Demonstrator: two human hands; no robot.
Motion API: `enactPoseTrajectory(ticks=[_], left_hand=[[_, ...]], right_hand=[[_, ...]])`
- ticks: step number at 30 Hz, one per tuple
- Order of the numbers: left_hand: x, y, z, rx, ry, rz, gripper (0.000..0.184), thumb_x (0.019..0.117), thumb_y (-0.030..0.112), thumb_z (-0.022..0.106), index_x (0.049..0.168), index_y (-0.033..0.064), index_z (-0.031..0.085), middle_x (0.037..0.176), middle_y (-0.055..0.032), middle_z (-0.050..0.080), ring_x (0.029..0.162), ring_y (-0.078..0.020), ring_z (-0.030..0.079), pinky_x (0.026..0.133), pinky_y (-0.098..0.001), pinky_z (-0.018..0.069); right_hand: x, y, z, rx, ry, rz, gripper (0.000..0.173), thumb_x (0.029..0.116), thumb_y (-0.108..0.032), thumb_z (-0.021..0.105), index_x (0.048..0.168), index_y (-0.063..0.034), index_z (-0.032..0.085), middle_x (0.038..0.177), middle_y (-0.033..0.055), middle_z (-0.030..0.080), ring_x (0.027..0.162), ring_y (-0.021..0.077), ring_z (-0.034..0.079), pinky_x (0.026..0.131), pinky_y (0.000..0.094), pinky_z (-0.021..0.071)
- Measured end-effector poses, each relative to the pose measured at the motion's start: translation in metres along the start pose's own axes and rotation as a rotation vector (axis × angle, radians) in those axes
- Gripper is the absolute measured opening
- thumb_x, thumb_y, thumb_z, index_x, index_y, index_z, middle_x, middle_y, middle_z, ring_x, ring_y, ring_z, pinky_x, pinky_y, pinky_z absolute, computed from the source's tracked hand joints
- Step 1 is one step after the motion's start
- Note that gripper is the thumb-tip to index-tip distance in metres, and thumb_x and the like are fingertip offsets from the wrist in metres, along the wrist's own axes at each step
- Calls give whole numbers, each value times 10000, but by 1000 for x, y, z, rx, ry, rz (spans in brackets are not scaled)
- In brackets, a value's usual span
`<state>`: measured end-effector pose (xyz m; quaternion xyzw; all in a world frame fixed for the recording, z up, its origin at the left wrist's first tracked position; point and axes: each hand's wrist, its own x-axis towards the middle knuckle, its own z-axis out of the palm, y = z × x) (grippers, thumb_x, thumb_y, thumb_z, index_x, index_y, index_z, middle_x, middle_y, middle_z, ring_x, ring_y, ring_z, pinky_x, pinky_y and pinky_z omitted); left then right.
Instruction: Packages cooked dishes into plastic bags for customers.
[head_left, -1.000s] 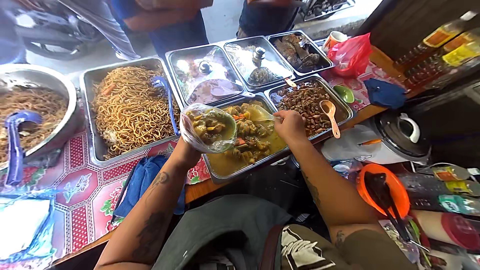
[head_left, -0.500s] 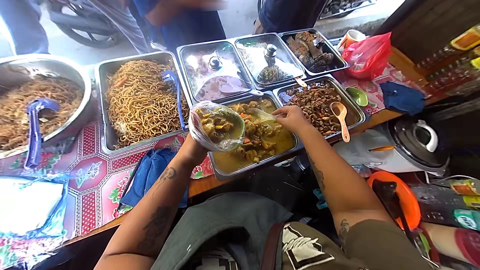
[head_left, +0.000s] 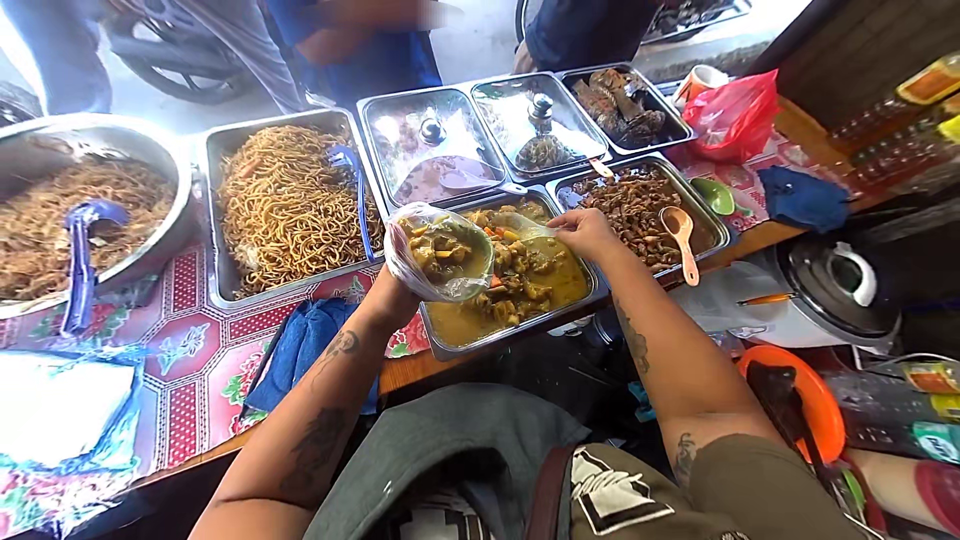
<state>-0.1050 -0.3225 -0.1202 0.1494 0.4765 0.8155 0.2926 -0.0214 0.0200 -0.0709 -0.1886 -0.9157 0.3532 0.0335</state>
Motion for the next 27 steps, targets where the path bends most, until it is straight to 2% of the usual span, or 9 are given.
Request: enactPoseTrajectory(ticks=[4,7,10,12,15,17,21,23,27], left_hand=[[-38,66,64,165,125,-69,281,1082,224,326,1251,192,549,1068,10,693,981,-106,678,860,-316,589],[-36,62,60,180,71,-50,335,1097,274,285,1287,180,544,1093,-24,693,984,-138,681,838,-346,597],[-32,59,63,217,27,-59,464,1105,415,181,1359,197,502,1136,-9,688,1026,-130,677,871,-357,593],[-29,56,67,242,15,-60,490,1107,436,170,1398,188,477,1151,-26,688,1032,-146,683,861,-376,600],[-26,53,78,237,-6,-99,445,1116,392,177,1382,195,474,1125,-6,679,1013,-119,678,846,-348,597],[-23,48,80,244,-41,-117,314,1113,289,303,1317,178,514,1054,4,675,940,-101,675,793,-319,591],[-20,40,84,215,-71,-145,231,999,-19,513,1181,122,532,943,18,645,834,-85,658,742,-287,577],[-21,42,90,203,-71,-150,278,987,-53,509,1207,117,526,986,11,655,879,-87,669,775,-293,584],[-23,42,89,222,-111,-75,348,997,8,516,1323,127,514,1107,-13,664,992,-108,666,849,-325,584]], right_hand=[[-1,-4,-8,138,-71,130,200,950,-64,679,1133,-47,759,1073,183,736,983,306,694,909,549,529],[-15,-18,-18,219,-58,170,205,963,-70,686,1157,-34,742,1080,173,730,925,262,676,843,489,534],[-38,-45,-34,263,38,111,168,959,-45,688,1117,-48,747,954,109,731,711,151,604,652,351,502],[-58,-75,-46,277,90,65,159,965,-17,677,1107,-41,744,934,90,726,730,121,619,685,315,519],[-84,-110,-54,179,161,-88,154,943,-8,700,1078,-50,762,957,89,745,791,135,684,756,350,578],[-102,-125,-48,-2,241,-292,159,928,-27,689,1060,-55,772,982,90,738,817,161,694,767,403,596],[-122,-132,-38,-361,571,-660,196,932,-75,632,1021,-86,806,979,123,744,946,297,681,884,580,428],[-117,-119,-43,-467,614,-560,216,941,-74,612,1041,-90,803,1006,150,742,978,344,679,900,618,417],[-88,-68,-27,-575,401,-147,235,946,-26,608,1106,-58,776,1069,227,712,1090,449,633,990,713,361]])
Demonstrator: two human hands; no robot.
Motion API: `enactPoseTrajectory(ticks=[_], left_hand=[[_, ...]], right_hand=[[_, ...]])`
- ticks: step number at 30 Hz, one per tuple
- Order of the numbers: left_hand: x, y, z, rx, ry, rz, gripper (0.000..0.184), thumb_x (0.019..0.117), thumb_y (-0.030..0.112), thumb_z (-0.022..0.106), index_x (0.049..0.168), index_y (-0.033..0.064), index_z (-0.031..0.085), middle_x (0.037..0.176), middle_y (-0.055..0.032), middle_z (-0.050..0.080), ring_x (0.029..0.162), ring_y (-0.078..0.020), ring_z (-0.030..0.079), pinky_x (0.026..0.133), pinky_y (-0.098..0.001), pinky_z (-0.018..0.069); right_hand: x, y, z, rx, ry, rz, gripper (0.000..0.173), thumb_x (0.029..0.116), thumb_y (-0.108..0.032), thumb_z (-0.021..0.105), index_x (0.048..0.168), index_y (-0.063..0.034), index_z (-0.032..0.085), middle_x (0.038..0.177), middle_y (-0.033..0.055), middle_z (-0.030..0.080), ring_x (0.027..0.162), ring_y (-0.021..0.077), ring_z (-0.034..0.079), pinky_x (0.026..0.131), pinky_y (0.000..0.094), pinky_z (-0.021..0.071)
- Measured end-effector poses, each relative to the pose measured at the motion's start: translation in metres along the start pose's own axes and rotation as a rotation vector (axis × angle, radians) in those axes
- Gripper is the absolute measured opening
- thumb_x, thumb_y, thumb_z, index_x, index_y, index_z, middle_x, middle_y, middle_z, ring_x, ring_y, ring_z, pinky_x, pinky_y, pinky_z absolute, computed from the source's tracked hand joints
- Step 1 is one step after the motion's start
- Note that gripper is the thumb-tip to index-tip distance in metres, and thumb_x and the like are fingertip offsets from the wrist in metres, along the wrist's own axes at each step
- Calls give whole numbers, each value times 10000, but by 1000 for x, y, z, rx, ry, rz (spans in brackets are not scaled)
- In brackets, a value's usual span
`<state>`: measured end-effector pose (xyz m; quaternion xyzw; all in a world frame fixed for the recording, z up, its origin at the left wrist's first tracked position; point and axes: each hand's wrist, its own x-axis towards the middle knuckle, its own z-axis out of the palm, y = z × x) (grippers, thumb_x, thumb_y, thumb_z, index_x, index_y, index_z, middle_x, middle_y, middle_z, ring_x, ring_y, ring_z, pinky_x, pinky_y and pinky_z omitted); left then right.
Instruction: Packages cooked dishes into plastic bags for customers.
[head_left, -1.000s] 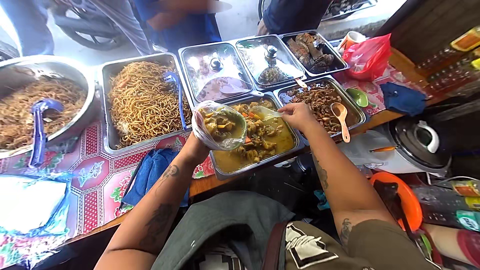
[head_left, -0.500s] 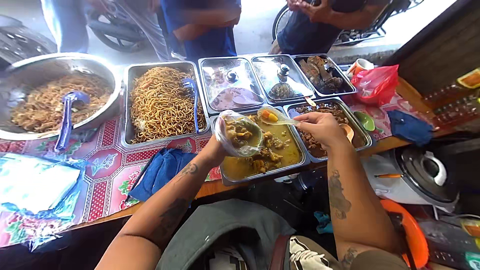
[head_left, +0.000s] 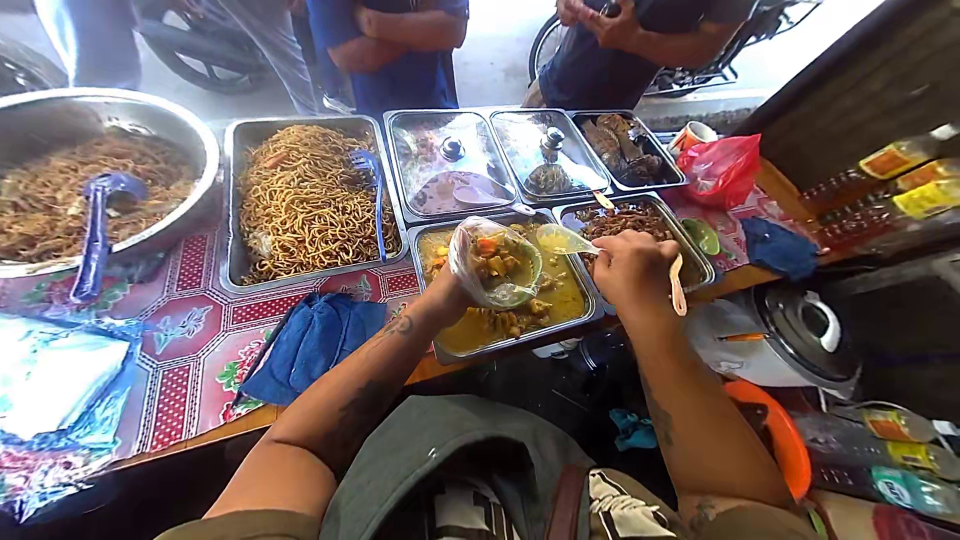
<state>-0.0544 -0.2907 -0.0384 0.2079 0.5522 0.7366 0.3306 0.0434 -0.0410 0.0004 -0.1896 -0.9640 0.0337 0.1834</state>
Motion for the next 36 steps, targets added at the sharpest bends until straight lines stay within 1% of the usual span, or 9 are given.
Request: enactPoseTrajectory(ticks=[8,12,15,18,20,25,31,34,36], left_hand=[[-5,-4,-7,-34,63,-11,292,1013,62,485,1293,138,525,1092,-17,678,974,-129,679,821,-341,596],[-7,-2,-6,3,120,-44,381,992,-45,510,1347,92,479,1126,-44,644,992,-127,661,839,-341,588],[-5,-5,-5,-65,136,-89,289,1059,71,404,1332,120,485,1115,-44,640,981,-143,657,825,-353,583],[-5,5,7,-54,173,-125,261,1111,191,325,1295,154,507,1064,-22,648,934,-130,663,782,-338,587],[-2,3,9,-37,159,-111,250,1077,83,402,1305,140,487,1069,-33,635,921,-137,660,767,-344,582],[10,-2,19,-64,166,-150,298,1113,175,327,1396,160,422,1106,-49,623,921,-142,655,762,-345,577],[17,-1,30,-103,97,-101,381,1033,9,450,1390,141,427,1089,-21,626,914,-107,650,772,-318,573],[19,-3,31,-135,52,-68,336,1059,61,402,1377,163,438,1099,-1,635,935,-93,657,786,-299,578],[23,-6,31,-172,46,-68,316,1080,102,362,1380,171,429,1106,-5,635,944,-101,659,795,-305,579]], right_hand=[[-3,0,50,210,-357,395,313,1006,-97,547,1266,-90,722,1237,211,687,1230,400,604,1075,657,360],[-3,19,58,568,-349,543,232,979,-78,654,1187,-5,726,1131,233,709,1049,364,676,950,574,507],[-8,14,41,752,-297,632,203,977,-30,667,1169,17,714,1073,191,712,914,246,666,856,439,530],[-7,8,18,801,-255,609,195,980,-26,669,1166,11,713,1030,154,713,799,160,625,745,340,513],[-6,4,0,815,-215,557,182,969,-9,669,1143,2,721,968,120,708,719,118,594,684,298,504],[-5,-16,-42,800,-150,394,153,947,12,693,1089,-11,745,891,74,714,686,70,601,661,242,511],[-24,-36,-53,483,27,45,186,944,-40,685,1112,-23,765,1015,135,728,878,202,686,813,404,570],[-38,-34,-46,254,344,-185,213,954,-69,613,1077,-27,782,994,195,731,940,360,685,861,579,465],[-45,-25,-42,125,407,-122,239,979,-85,579,1094,-40,783,1008,215,727,966,408,678,876,610,446]])
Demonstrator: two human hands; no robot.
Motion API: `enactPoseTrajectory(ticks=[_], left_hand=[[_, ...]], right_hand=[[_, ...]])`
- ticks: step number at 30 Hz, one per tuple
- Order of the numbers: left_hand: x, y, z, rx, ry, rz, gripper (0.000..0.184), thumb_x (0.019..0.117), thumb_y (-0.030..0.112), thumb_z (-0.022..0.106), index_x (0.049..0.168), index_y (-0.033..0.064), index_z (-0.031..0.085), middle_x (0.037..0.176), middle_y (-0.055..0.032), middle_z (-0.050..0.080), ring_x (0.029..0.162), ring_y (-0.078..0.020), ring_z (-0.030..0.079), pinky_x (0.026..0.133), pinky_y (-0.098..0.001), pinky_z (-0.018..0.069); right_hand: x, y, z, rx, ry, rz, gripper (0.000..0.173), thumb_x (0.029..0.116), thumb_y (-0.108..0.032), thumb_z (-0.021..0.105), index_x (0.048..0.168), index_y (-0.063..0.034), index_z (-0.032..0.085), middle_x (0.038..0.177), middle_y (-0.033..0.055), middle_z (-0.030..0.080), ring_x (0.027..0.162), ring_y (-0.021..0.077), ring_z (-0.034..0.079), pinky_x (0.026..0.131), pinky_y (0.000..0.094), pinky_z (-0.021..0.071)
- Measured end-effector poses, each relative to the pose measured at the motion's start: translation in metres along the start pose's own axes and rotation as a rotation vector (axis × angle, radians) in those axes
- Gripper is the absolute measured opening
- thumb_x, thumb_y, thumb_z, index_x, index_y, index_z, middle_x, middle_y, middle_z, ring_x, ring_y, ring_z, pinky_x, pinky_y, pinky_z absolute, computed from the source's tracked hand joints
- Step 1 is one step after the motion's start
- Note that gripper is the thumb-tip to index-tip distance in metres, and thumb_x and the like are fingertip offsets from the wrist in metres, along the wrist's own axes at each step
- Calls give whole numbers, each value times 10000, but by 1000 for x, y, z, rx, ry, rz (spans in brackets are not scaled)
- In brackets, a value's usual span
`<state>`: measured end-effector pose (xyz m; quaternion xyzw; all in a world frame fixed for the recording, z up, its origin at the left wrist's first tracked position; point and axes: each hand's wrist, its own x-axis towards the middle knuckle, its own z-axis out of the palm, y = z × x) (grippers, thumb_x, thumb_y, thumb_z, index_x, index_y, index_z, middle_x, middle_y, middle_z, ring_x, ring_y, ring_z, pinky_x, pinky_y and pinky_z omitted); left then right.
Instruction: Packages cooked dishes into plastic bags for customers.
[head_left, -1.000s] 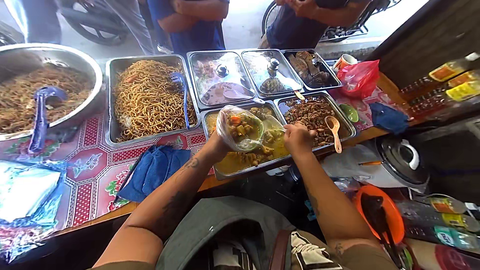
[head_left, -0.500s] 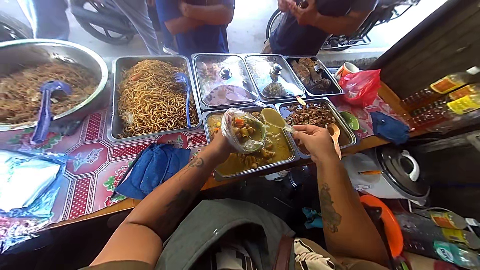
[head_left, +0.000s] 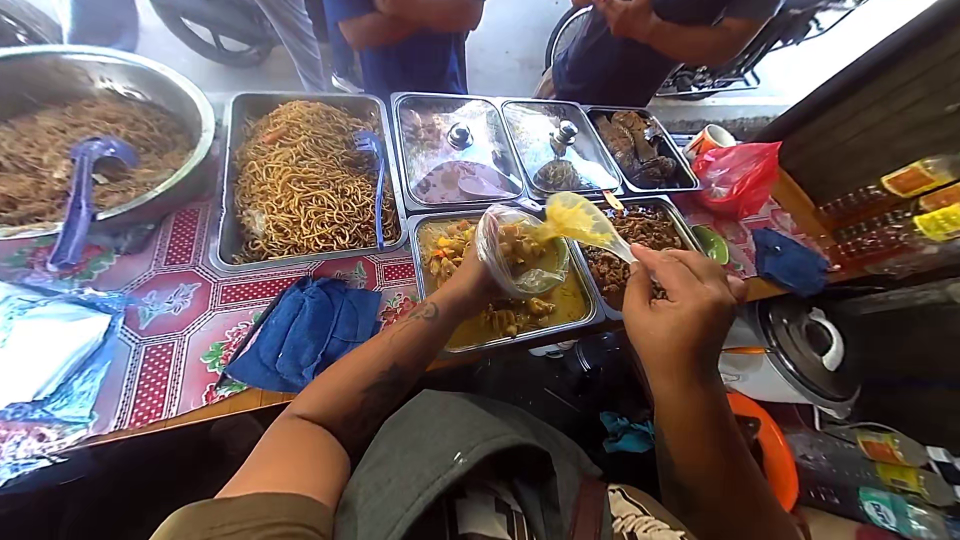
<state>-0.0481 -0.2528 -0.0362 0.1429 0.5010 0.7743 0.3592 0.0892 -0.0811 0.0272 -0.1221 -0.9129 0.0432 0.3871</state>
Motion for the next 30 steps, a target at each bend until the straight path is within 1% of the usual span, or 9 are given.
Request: enactPoseTrajectory(ticks=[6,11,13,16,18,22,24,27,30], left_hand=[[9,-9,4,-132,95,-44,269,1105,204,299,1312,149,462,1070,-38,635,935,-138,651,794,-346,570],[3,-6,17,-129,91,-58,316,1125,300,237,1330,181,446,1099,-25,626,965,-134,647,806,-347,571],[3,-7,23,-159,93,-56,311,1123,321,271,1304,181,481,1077,-30,651,954,-144,661,795,-364,582],[3,-16,26,-193,75,-32,236,1095,193,333,1290,176,464,1066,-28,634,939,-146,652,793,-370,575],[2,-19,28,-192,74,-12,240,1099,222,327,1293,190,464,1058,-32,641,921,-159,657,769,-374,577],[-4,-17,26,-127,66,-23,302,1116,357,280,1347,232,428,1096,-46,654,920,-191,674,747,-392,591],[-6,-14,21,-66,76,-85,455,1111,480,217,1526,299,260,1225,-94,615,986,-247,672,769,-446,600],[-9,-18,12,-5,62,-89,548,1078,479,284,1575,309,126,1245,-105,600,994,-239,669,766,-432,597],[-11,-22,6,22,42,-65,538,1047,516,329,1516,278,213,1176,-54,616,971,-180,663,774,-386,588]], right_hand=[[-51,27,23,-88,-543,444,306,1014,-89,507,1212,-14,728,1161,271,695,1155,475,628,980,700,406],[-74,16,48,-16,-484,494,282,1007,-116,565,1206,-76,762,1274,281,625,1244,498,531,996,713,348],[-72,1,48,110,-318,428,258,1002,-130,570,1117,-19,773,1169,267,647,1110,451,594,902,650,420],[-57,-35,37,794,-419,875,284,1093,-141,430,1061,-13,681,909,24,668,798,73,622,727,240,523],[-51,-39,41,1211,-468,1185,373,1112,-210,313,981,-74,635,756,-1,635,653,90,592,594,246,496],[-42,-43,42,1464,-390,1394,352,1102,-205,290,863,-141,542,626,-36,514,543,91,518,562,262,496],[-39,-44,35,1423,-279,1344,352,1110,-177,287,875,-125,544,603,-43,488,512,77,486,538,243,476],[-39,-26,28,1303,-182,1028,271,1069,-96,334,938,-107,571,628,-52,549,547,58,546,586,234,520],[-38,12,29,643,-364,635,217,1062,-179,469,1176,-48,599,950,56,645,877,138,636,803,331,544]])
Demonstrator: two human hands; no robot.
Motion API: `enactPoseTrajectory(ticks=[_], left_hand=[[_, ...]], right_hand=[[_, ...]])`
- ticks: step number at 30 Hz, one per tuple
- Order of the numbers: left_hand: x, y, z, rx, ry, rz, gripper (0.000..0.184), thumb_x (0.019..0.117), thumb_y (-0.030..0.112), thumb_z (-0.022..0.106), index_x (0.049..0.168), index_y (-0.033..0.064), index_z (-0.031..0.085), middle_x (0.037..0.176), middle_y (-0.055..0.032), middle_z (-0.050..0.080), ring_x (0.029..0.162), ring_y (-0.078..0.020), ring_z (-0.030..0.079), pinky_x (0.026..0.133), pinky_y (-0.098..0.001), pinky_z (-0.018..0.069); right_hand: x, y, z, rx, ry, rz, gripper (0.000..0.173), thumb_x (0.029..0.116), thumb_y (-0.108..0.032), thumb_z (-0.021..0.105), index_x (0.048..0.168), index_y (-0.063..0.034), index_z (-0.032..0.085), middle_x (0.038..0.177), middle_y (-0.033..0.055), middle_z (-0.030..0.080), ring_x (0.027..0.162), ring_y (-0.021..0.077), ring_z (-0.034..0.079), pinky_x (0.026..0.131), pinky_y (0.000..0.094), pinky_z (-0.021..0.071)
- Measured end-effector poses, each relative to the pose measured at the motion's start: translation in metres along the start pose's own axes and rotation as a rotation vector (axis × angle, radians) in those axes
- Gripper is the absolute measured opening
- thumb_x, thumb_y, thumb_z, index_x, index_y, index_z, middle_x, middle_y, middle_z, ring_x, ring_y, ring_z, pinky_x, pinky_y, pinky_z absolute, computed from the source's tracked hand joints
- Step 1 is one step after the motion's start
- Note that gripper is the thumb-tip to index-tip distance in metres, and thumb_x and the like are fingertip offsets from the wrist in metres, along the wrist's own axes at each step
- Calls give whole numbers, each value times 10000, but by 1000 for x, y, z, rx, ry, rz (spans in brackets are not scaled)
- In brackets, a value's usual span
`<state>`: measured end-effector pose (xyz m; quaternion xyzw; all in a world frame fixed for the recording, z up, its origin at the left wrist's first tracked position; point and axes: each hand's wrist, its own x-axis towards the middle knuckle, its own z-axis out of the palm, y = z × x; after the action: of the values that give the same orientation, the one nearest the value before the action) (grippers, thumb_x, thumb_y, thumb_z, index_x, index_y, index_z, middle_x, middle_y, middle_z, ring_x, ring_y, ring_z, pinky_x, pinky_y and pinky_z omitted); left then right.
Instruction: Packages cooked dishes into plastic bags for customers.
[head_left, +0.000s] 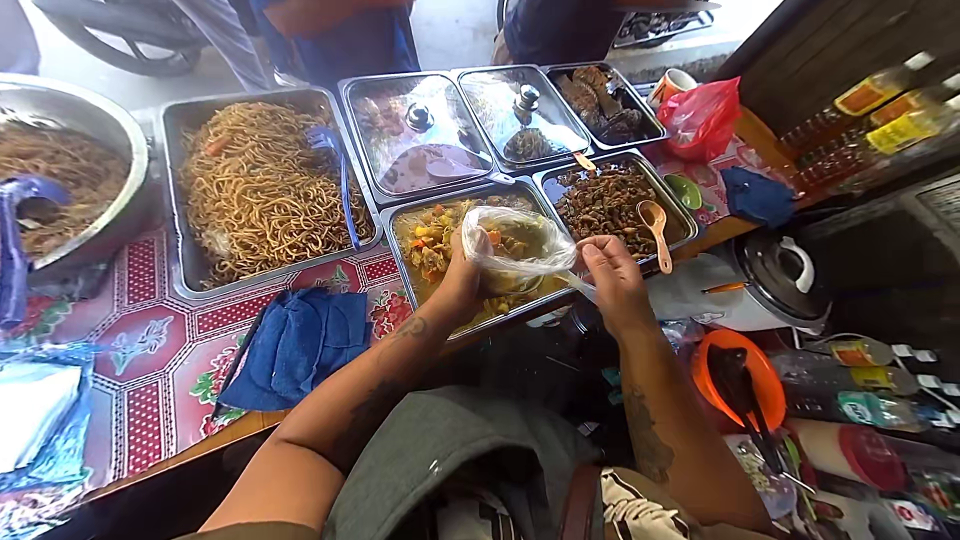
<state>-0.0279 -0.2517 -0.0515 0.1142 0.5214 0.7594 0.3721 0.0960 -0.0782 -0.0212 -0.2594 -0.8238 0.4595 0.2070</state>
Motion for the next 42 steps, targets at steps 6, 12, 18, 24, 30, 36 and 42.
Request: enactPoseTrajectory(ticks=[6,12,18,24,30,36,42], left_hand=[[-8,8,-21,91,-20,23,517,1044,458,305,1511,249,225,1195,7,591,1049,-87,622,871,-319,556],[-17,16,-35,-12,-57,44,344,1036,466,335,1195,236,535,1018,49,694,965,-73,675,838,-294,579],[-13,12,-38,-2,-64,20,299,1054,408,310,1202,245,512,1029,58,680,976,-61,665,850,-296,574],[-8,16,-25,53,26,-27,358,1085,377,225,1414,296,341,1160,52,606,1054,-65,623,888,-312,549],[2,18,-15,46,28,-46,396,1104,397,217,1473,278,300,1207,9,593,1073,-96,619,899,-336,546],[7,25,-2,-106,35,-63,362,1110,406,243,1431,278,347,1151,-4,625,1033,-125,649,867,-350,566],[1,31,-15,-45,-28,24,508,1071,433,276,1540,274,164,1244,-6,591,1066,-107,639,885,-337,565]], right_hand=[[19,23,-11,-749,-275,333,451,1031,-177,625,1453,-58,518,1306,296,596,1184,469,612,1007,615,476],[5,24,-2,-813,-52,244,291,1030,-95,533,1255,-70,717,1188,230,693,1161,418,641,997,641,428],[11,48,-7,-329,-61,329,260,1021,-82,586,1244,10,683,1037,197,710,904,274,667,885,465,518],[16,37,-22,-99,29,281,197,1005,-44,622,1179,22,689,877,87,680,692,67,569,656,241,469],[19,-15,-37,-15,56,94,177,979,-8,636,1147,4,692,847,25,670,666,14,582,622,171,487],[0,-41,-26,-279,105,-400,224,971,-100,641,1144,13,727,994,91,724,866,53,674,808,201,563],[-6,-31,-22,-392,296,-507,230,970,-85,633,1098,74,739,965,190,733,872,145,697,821,232,558]])
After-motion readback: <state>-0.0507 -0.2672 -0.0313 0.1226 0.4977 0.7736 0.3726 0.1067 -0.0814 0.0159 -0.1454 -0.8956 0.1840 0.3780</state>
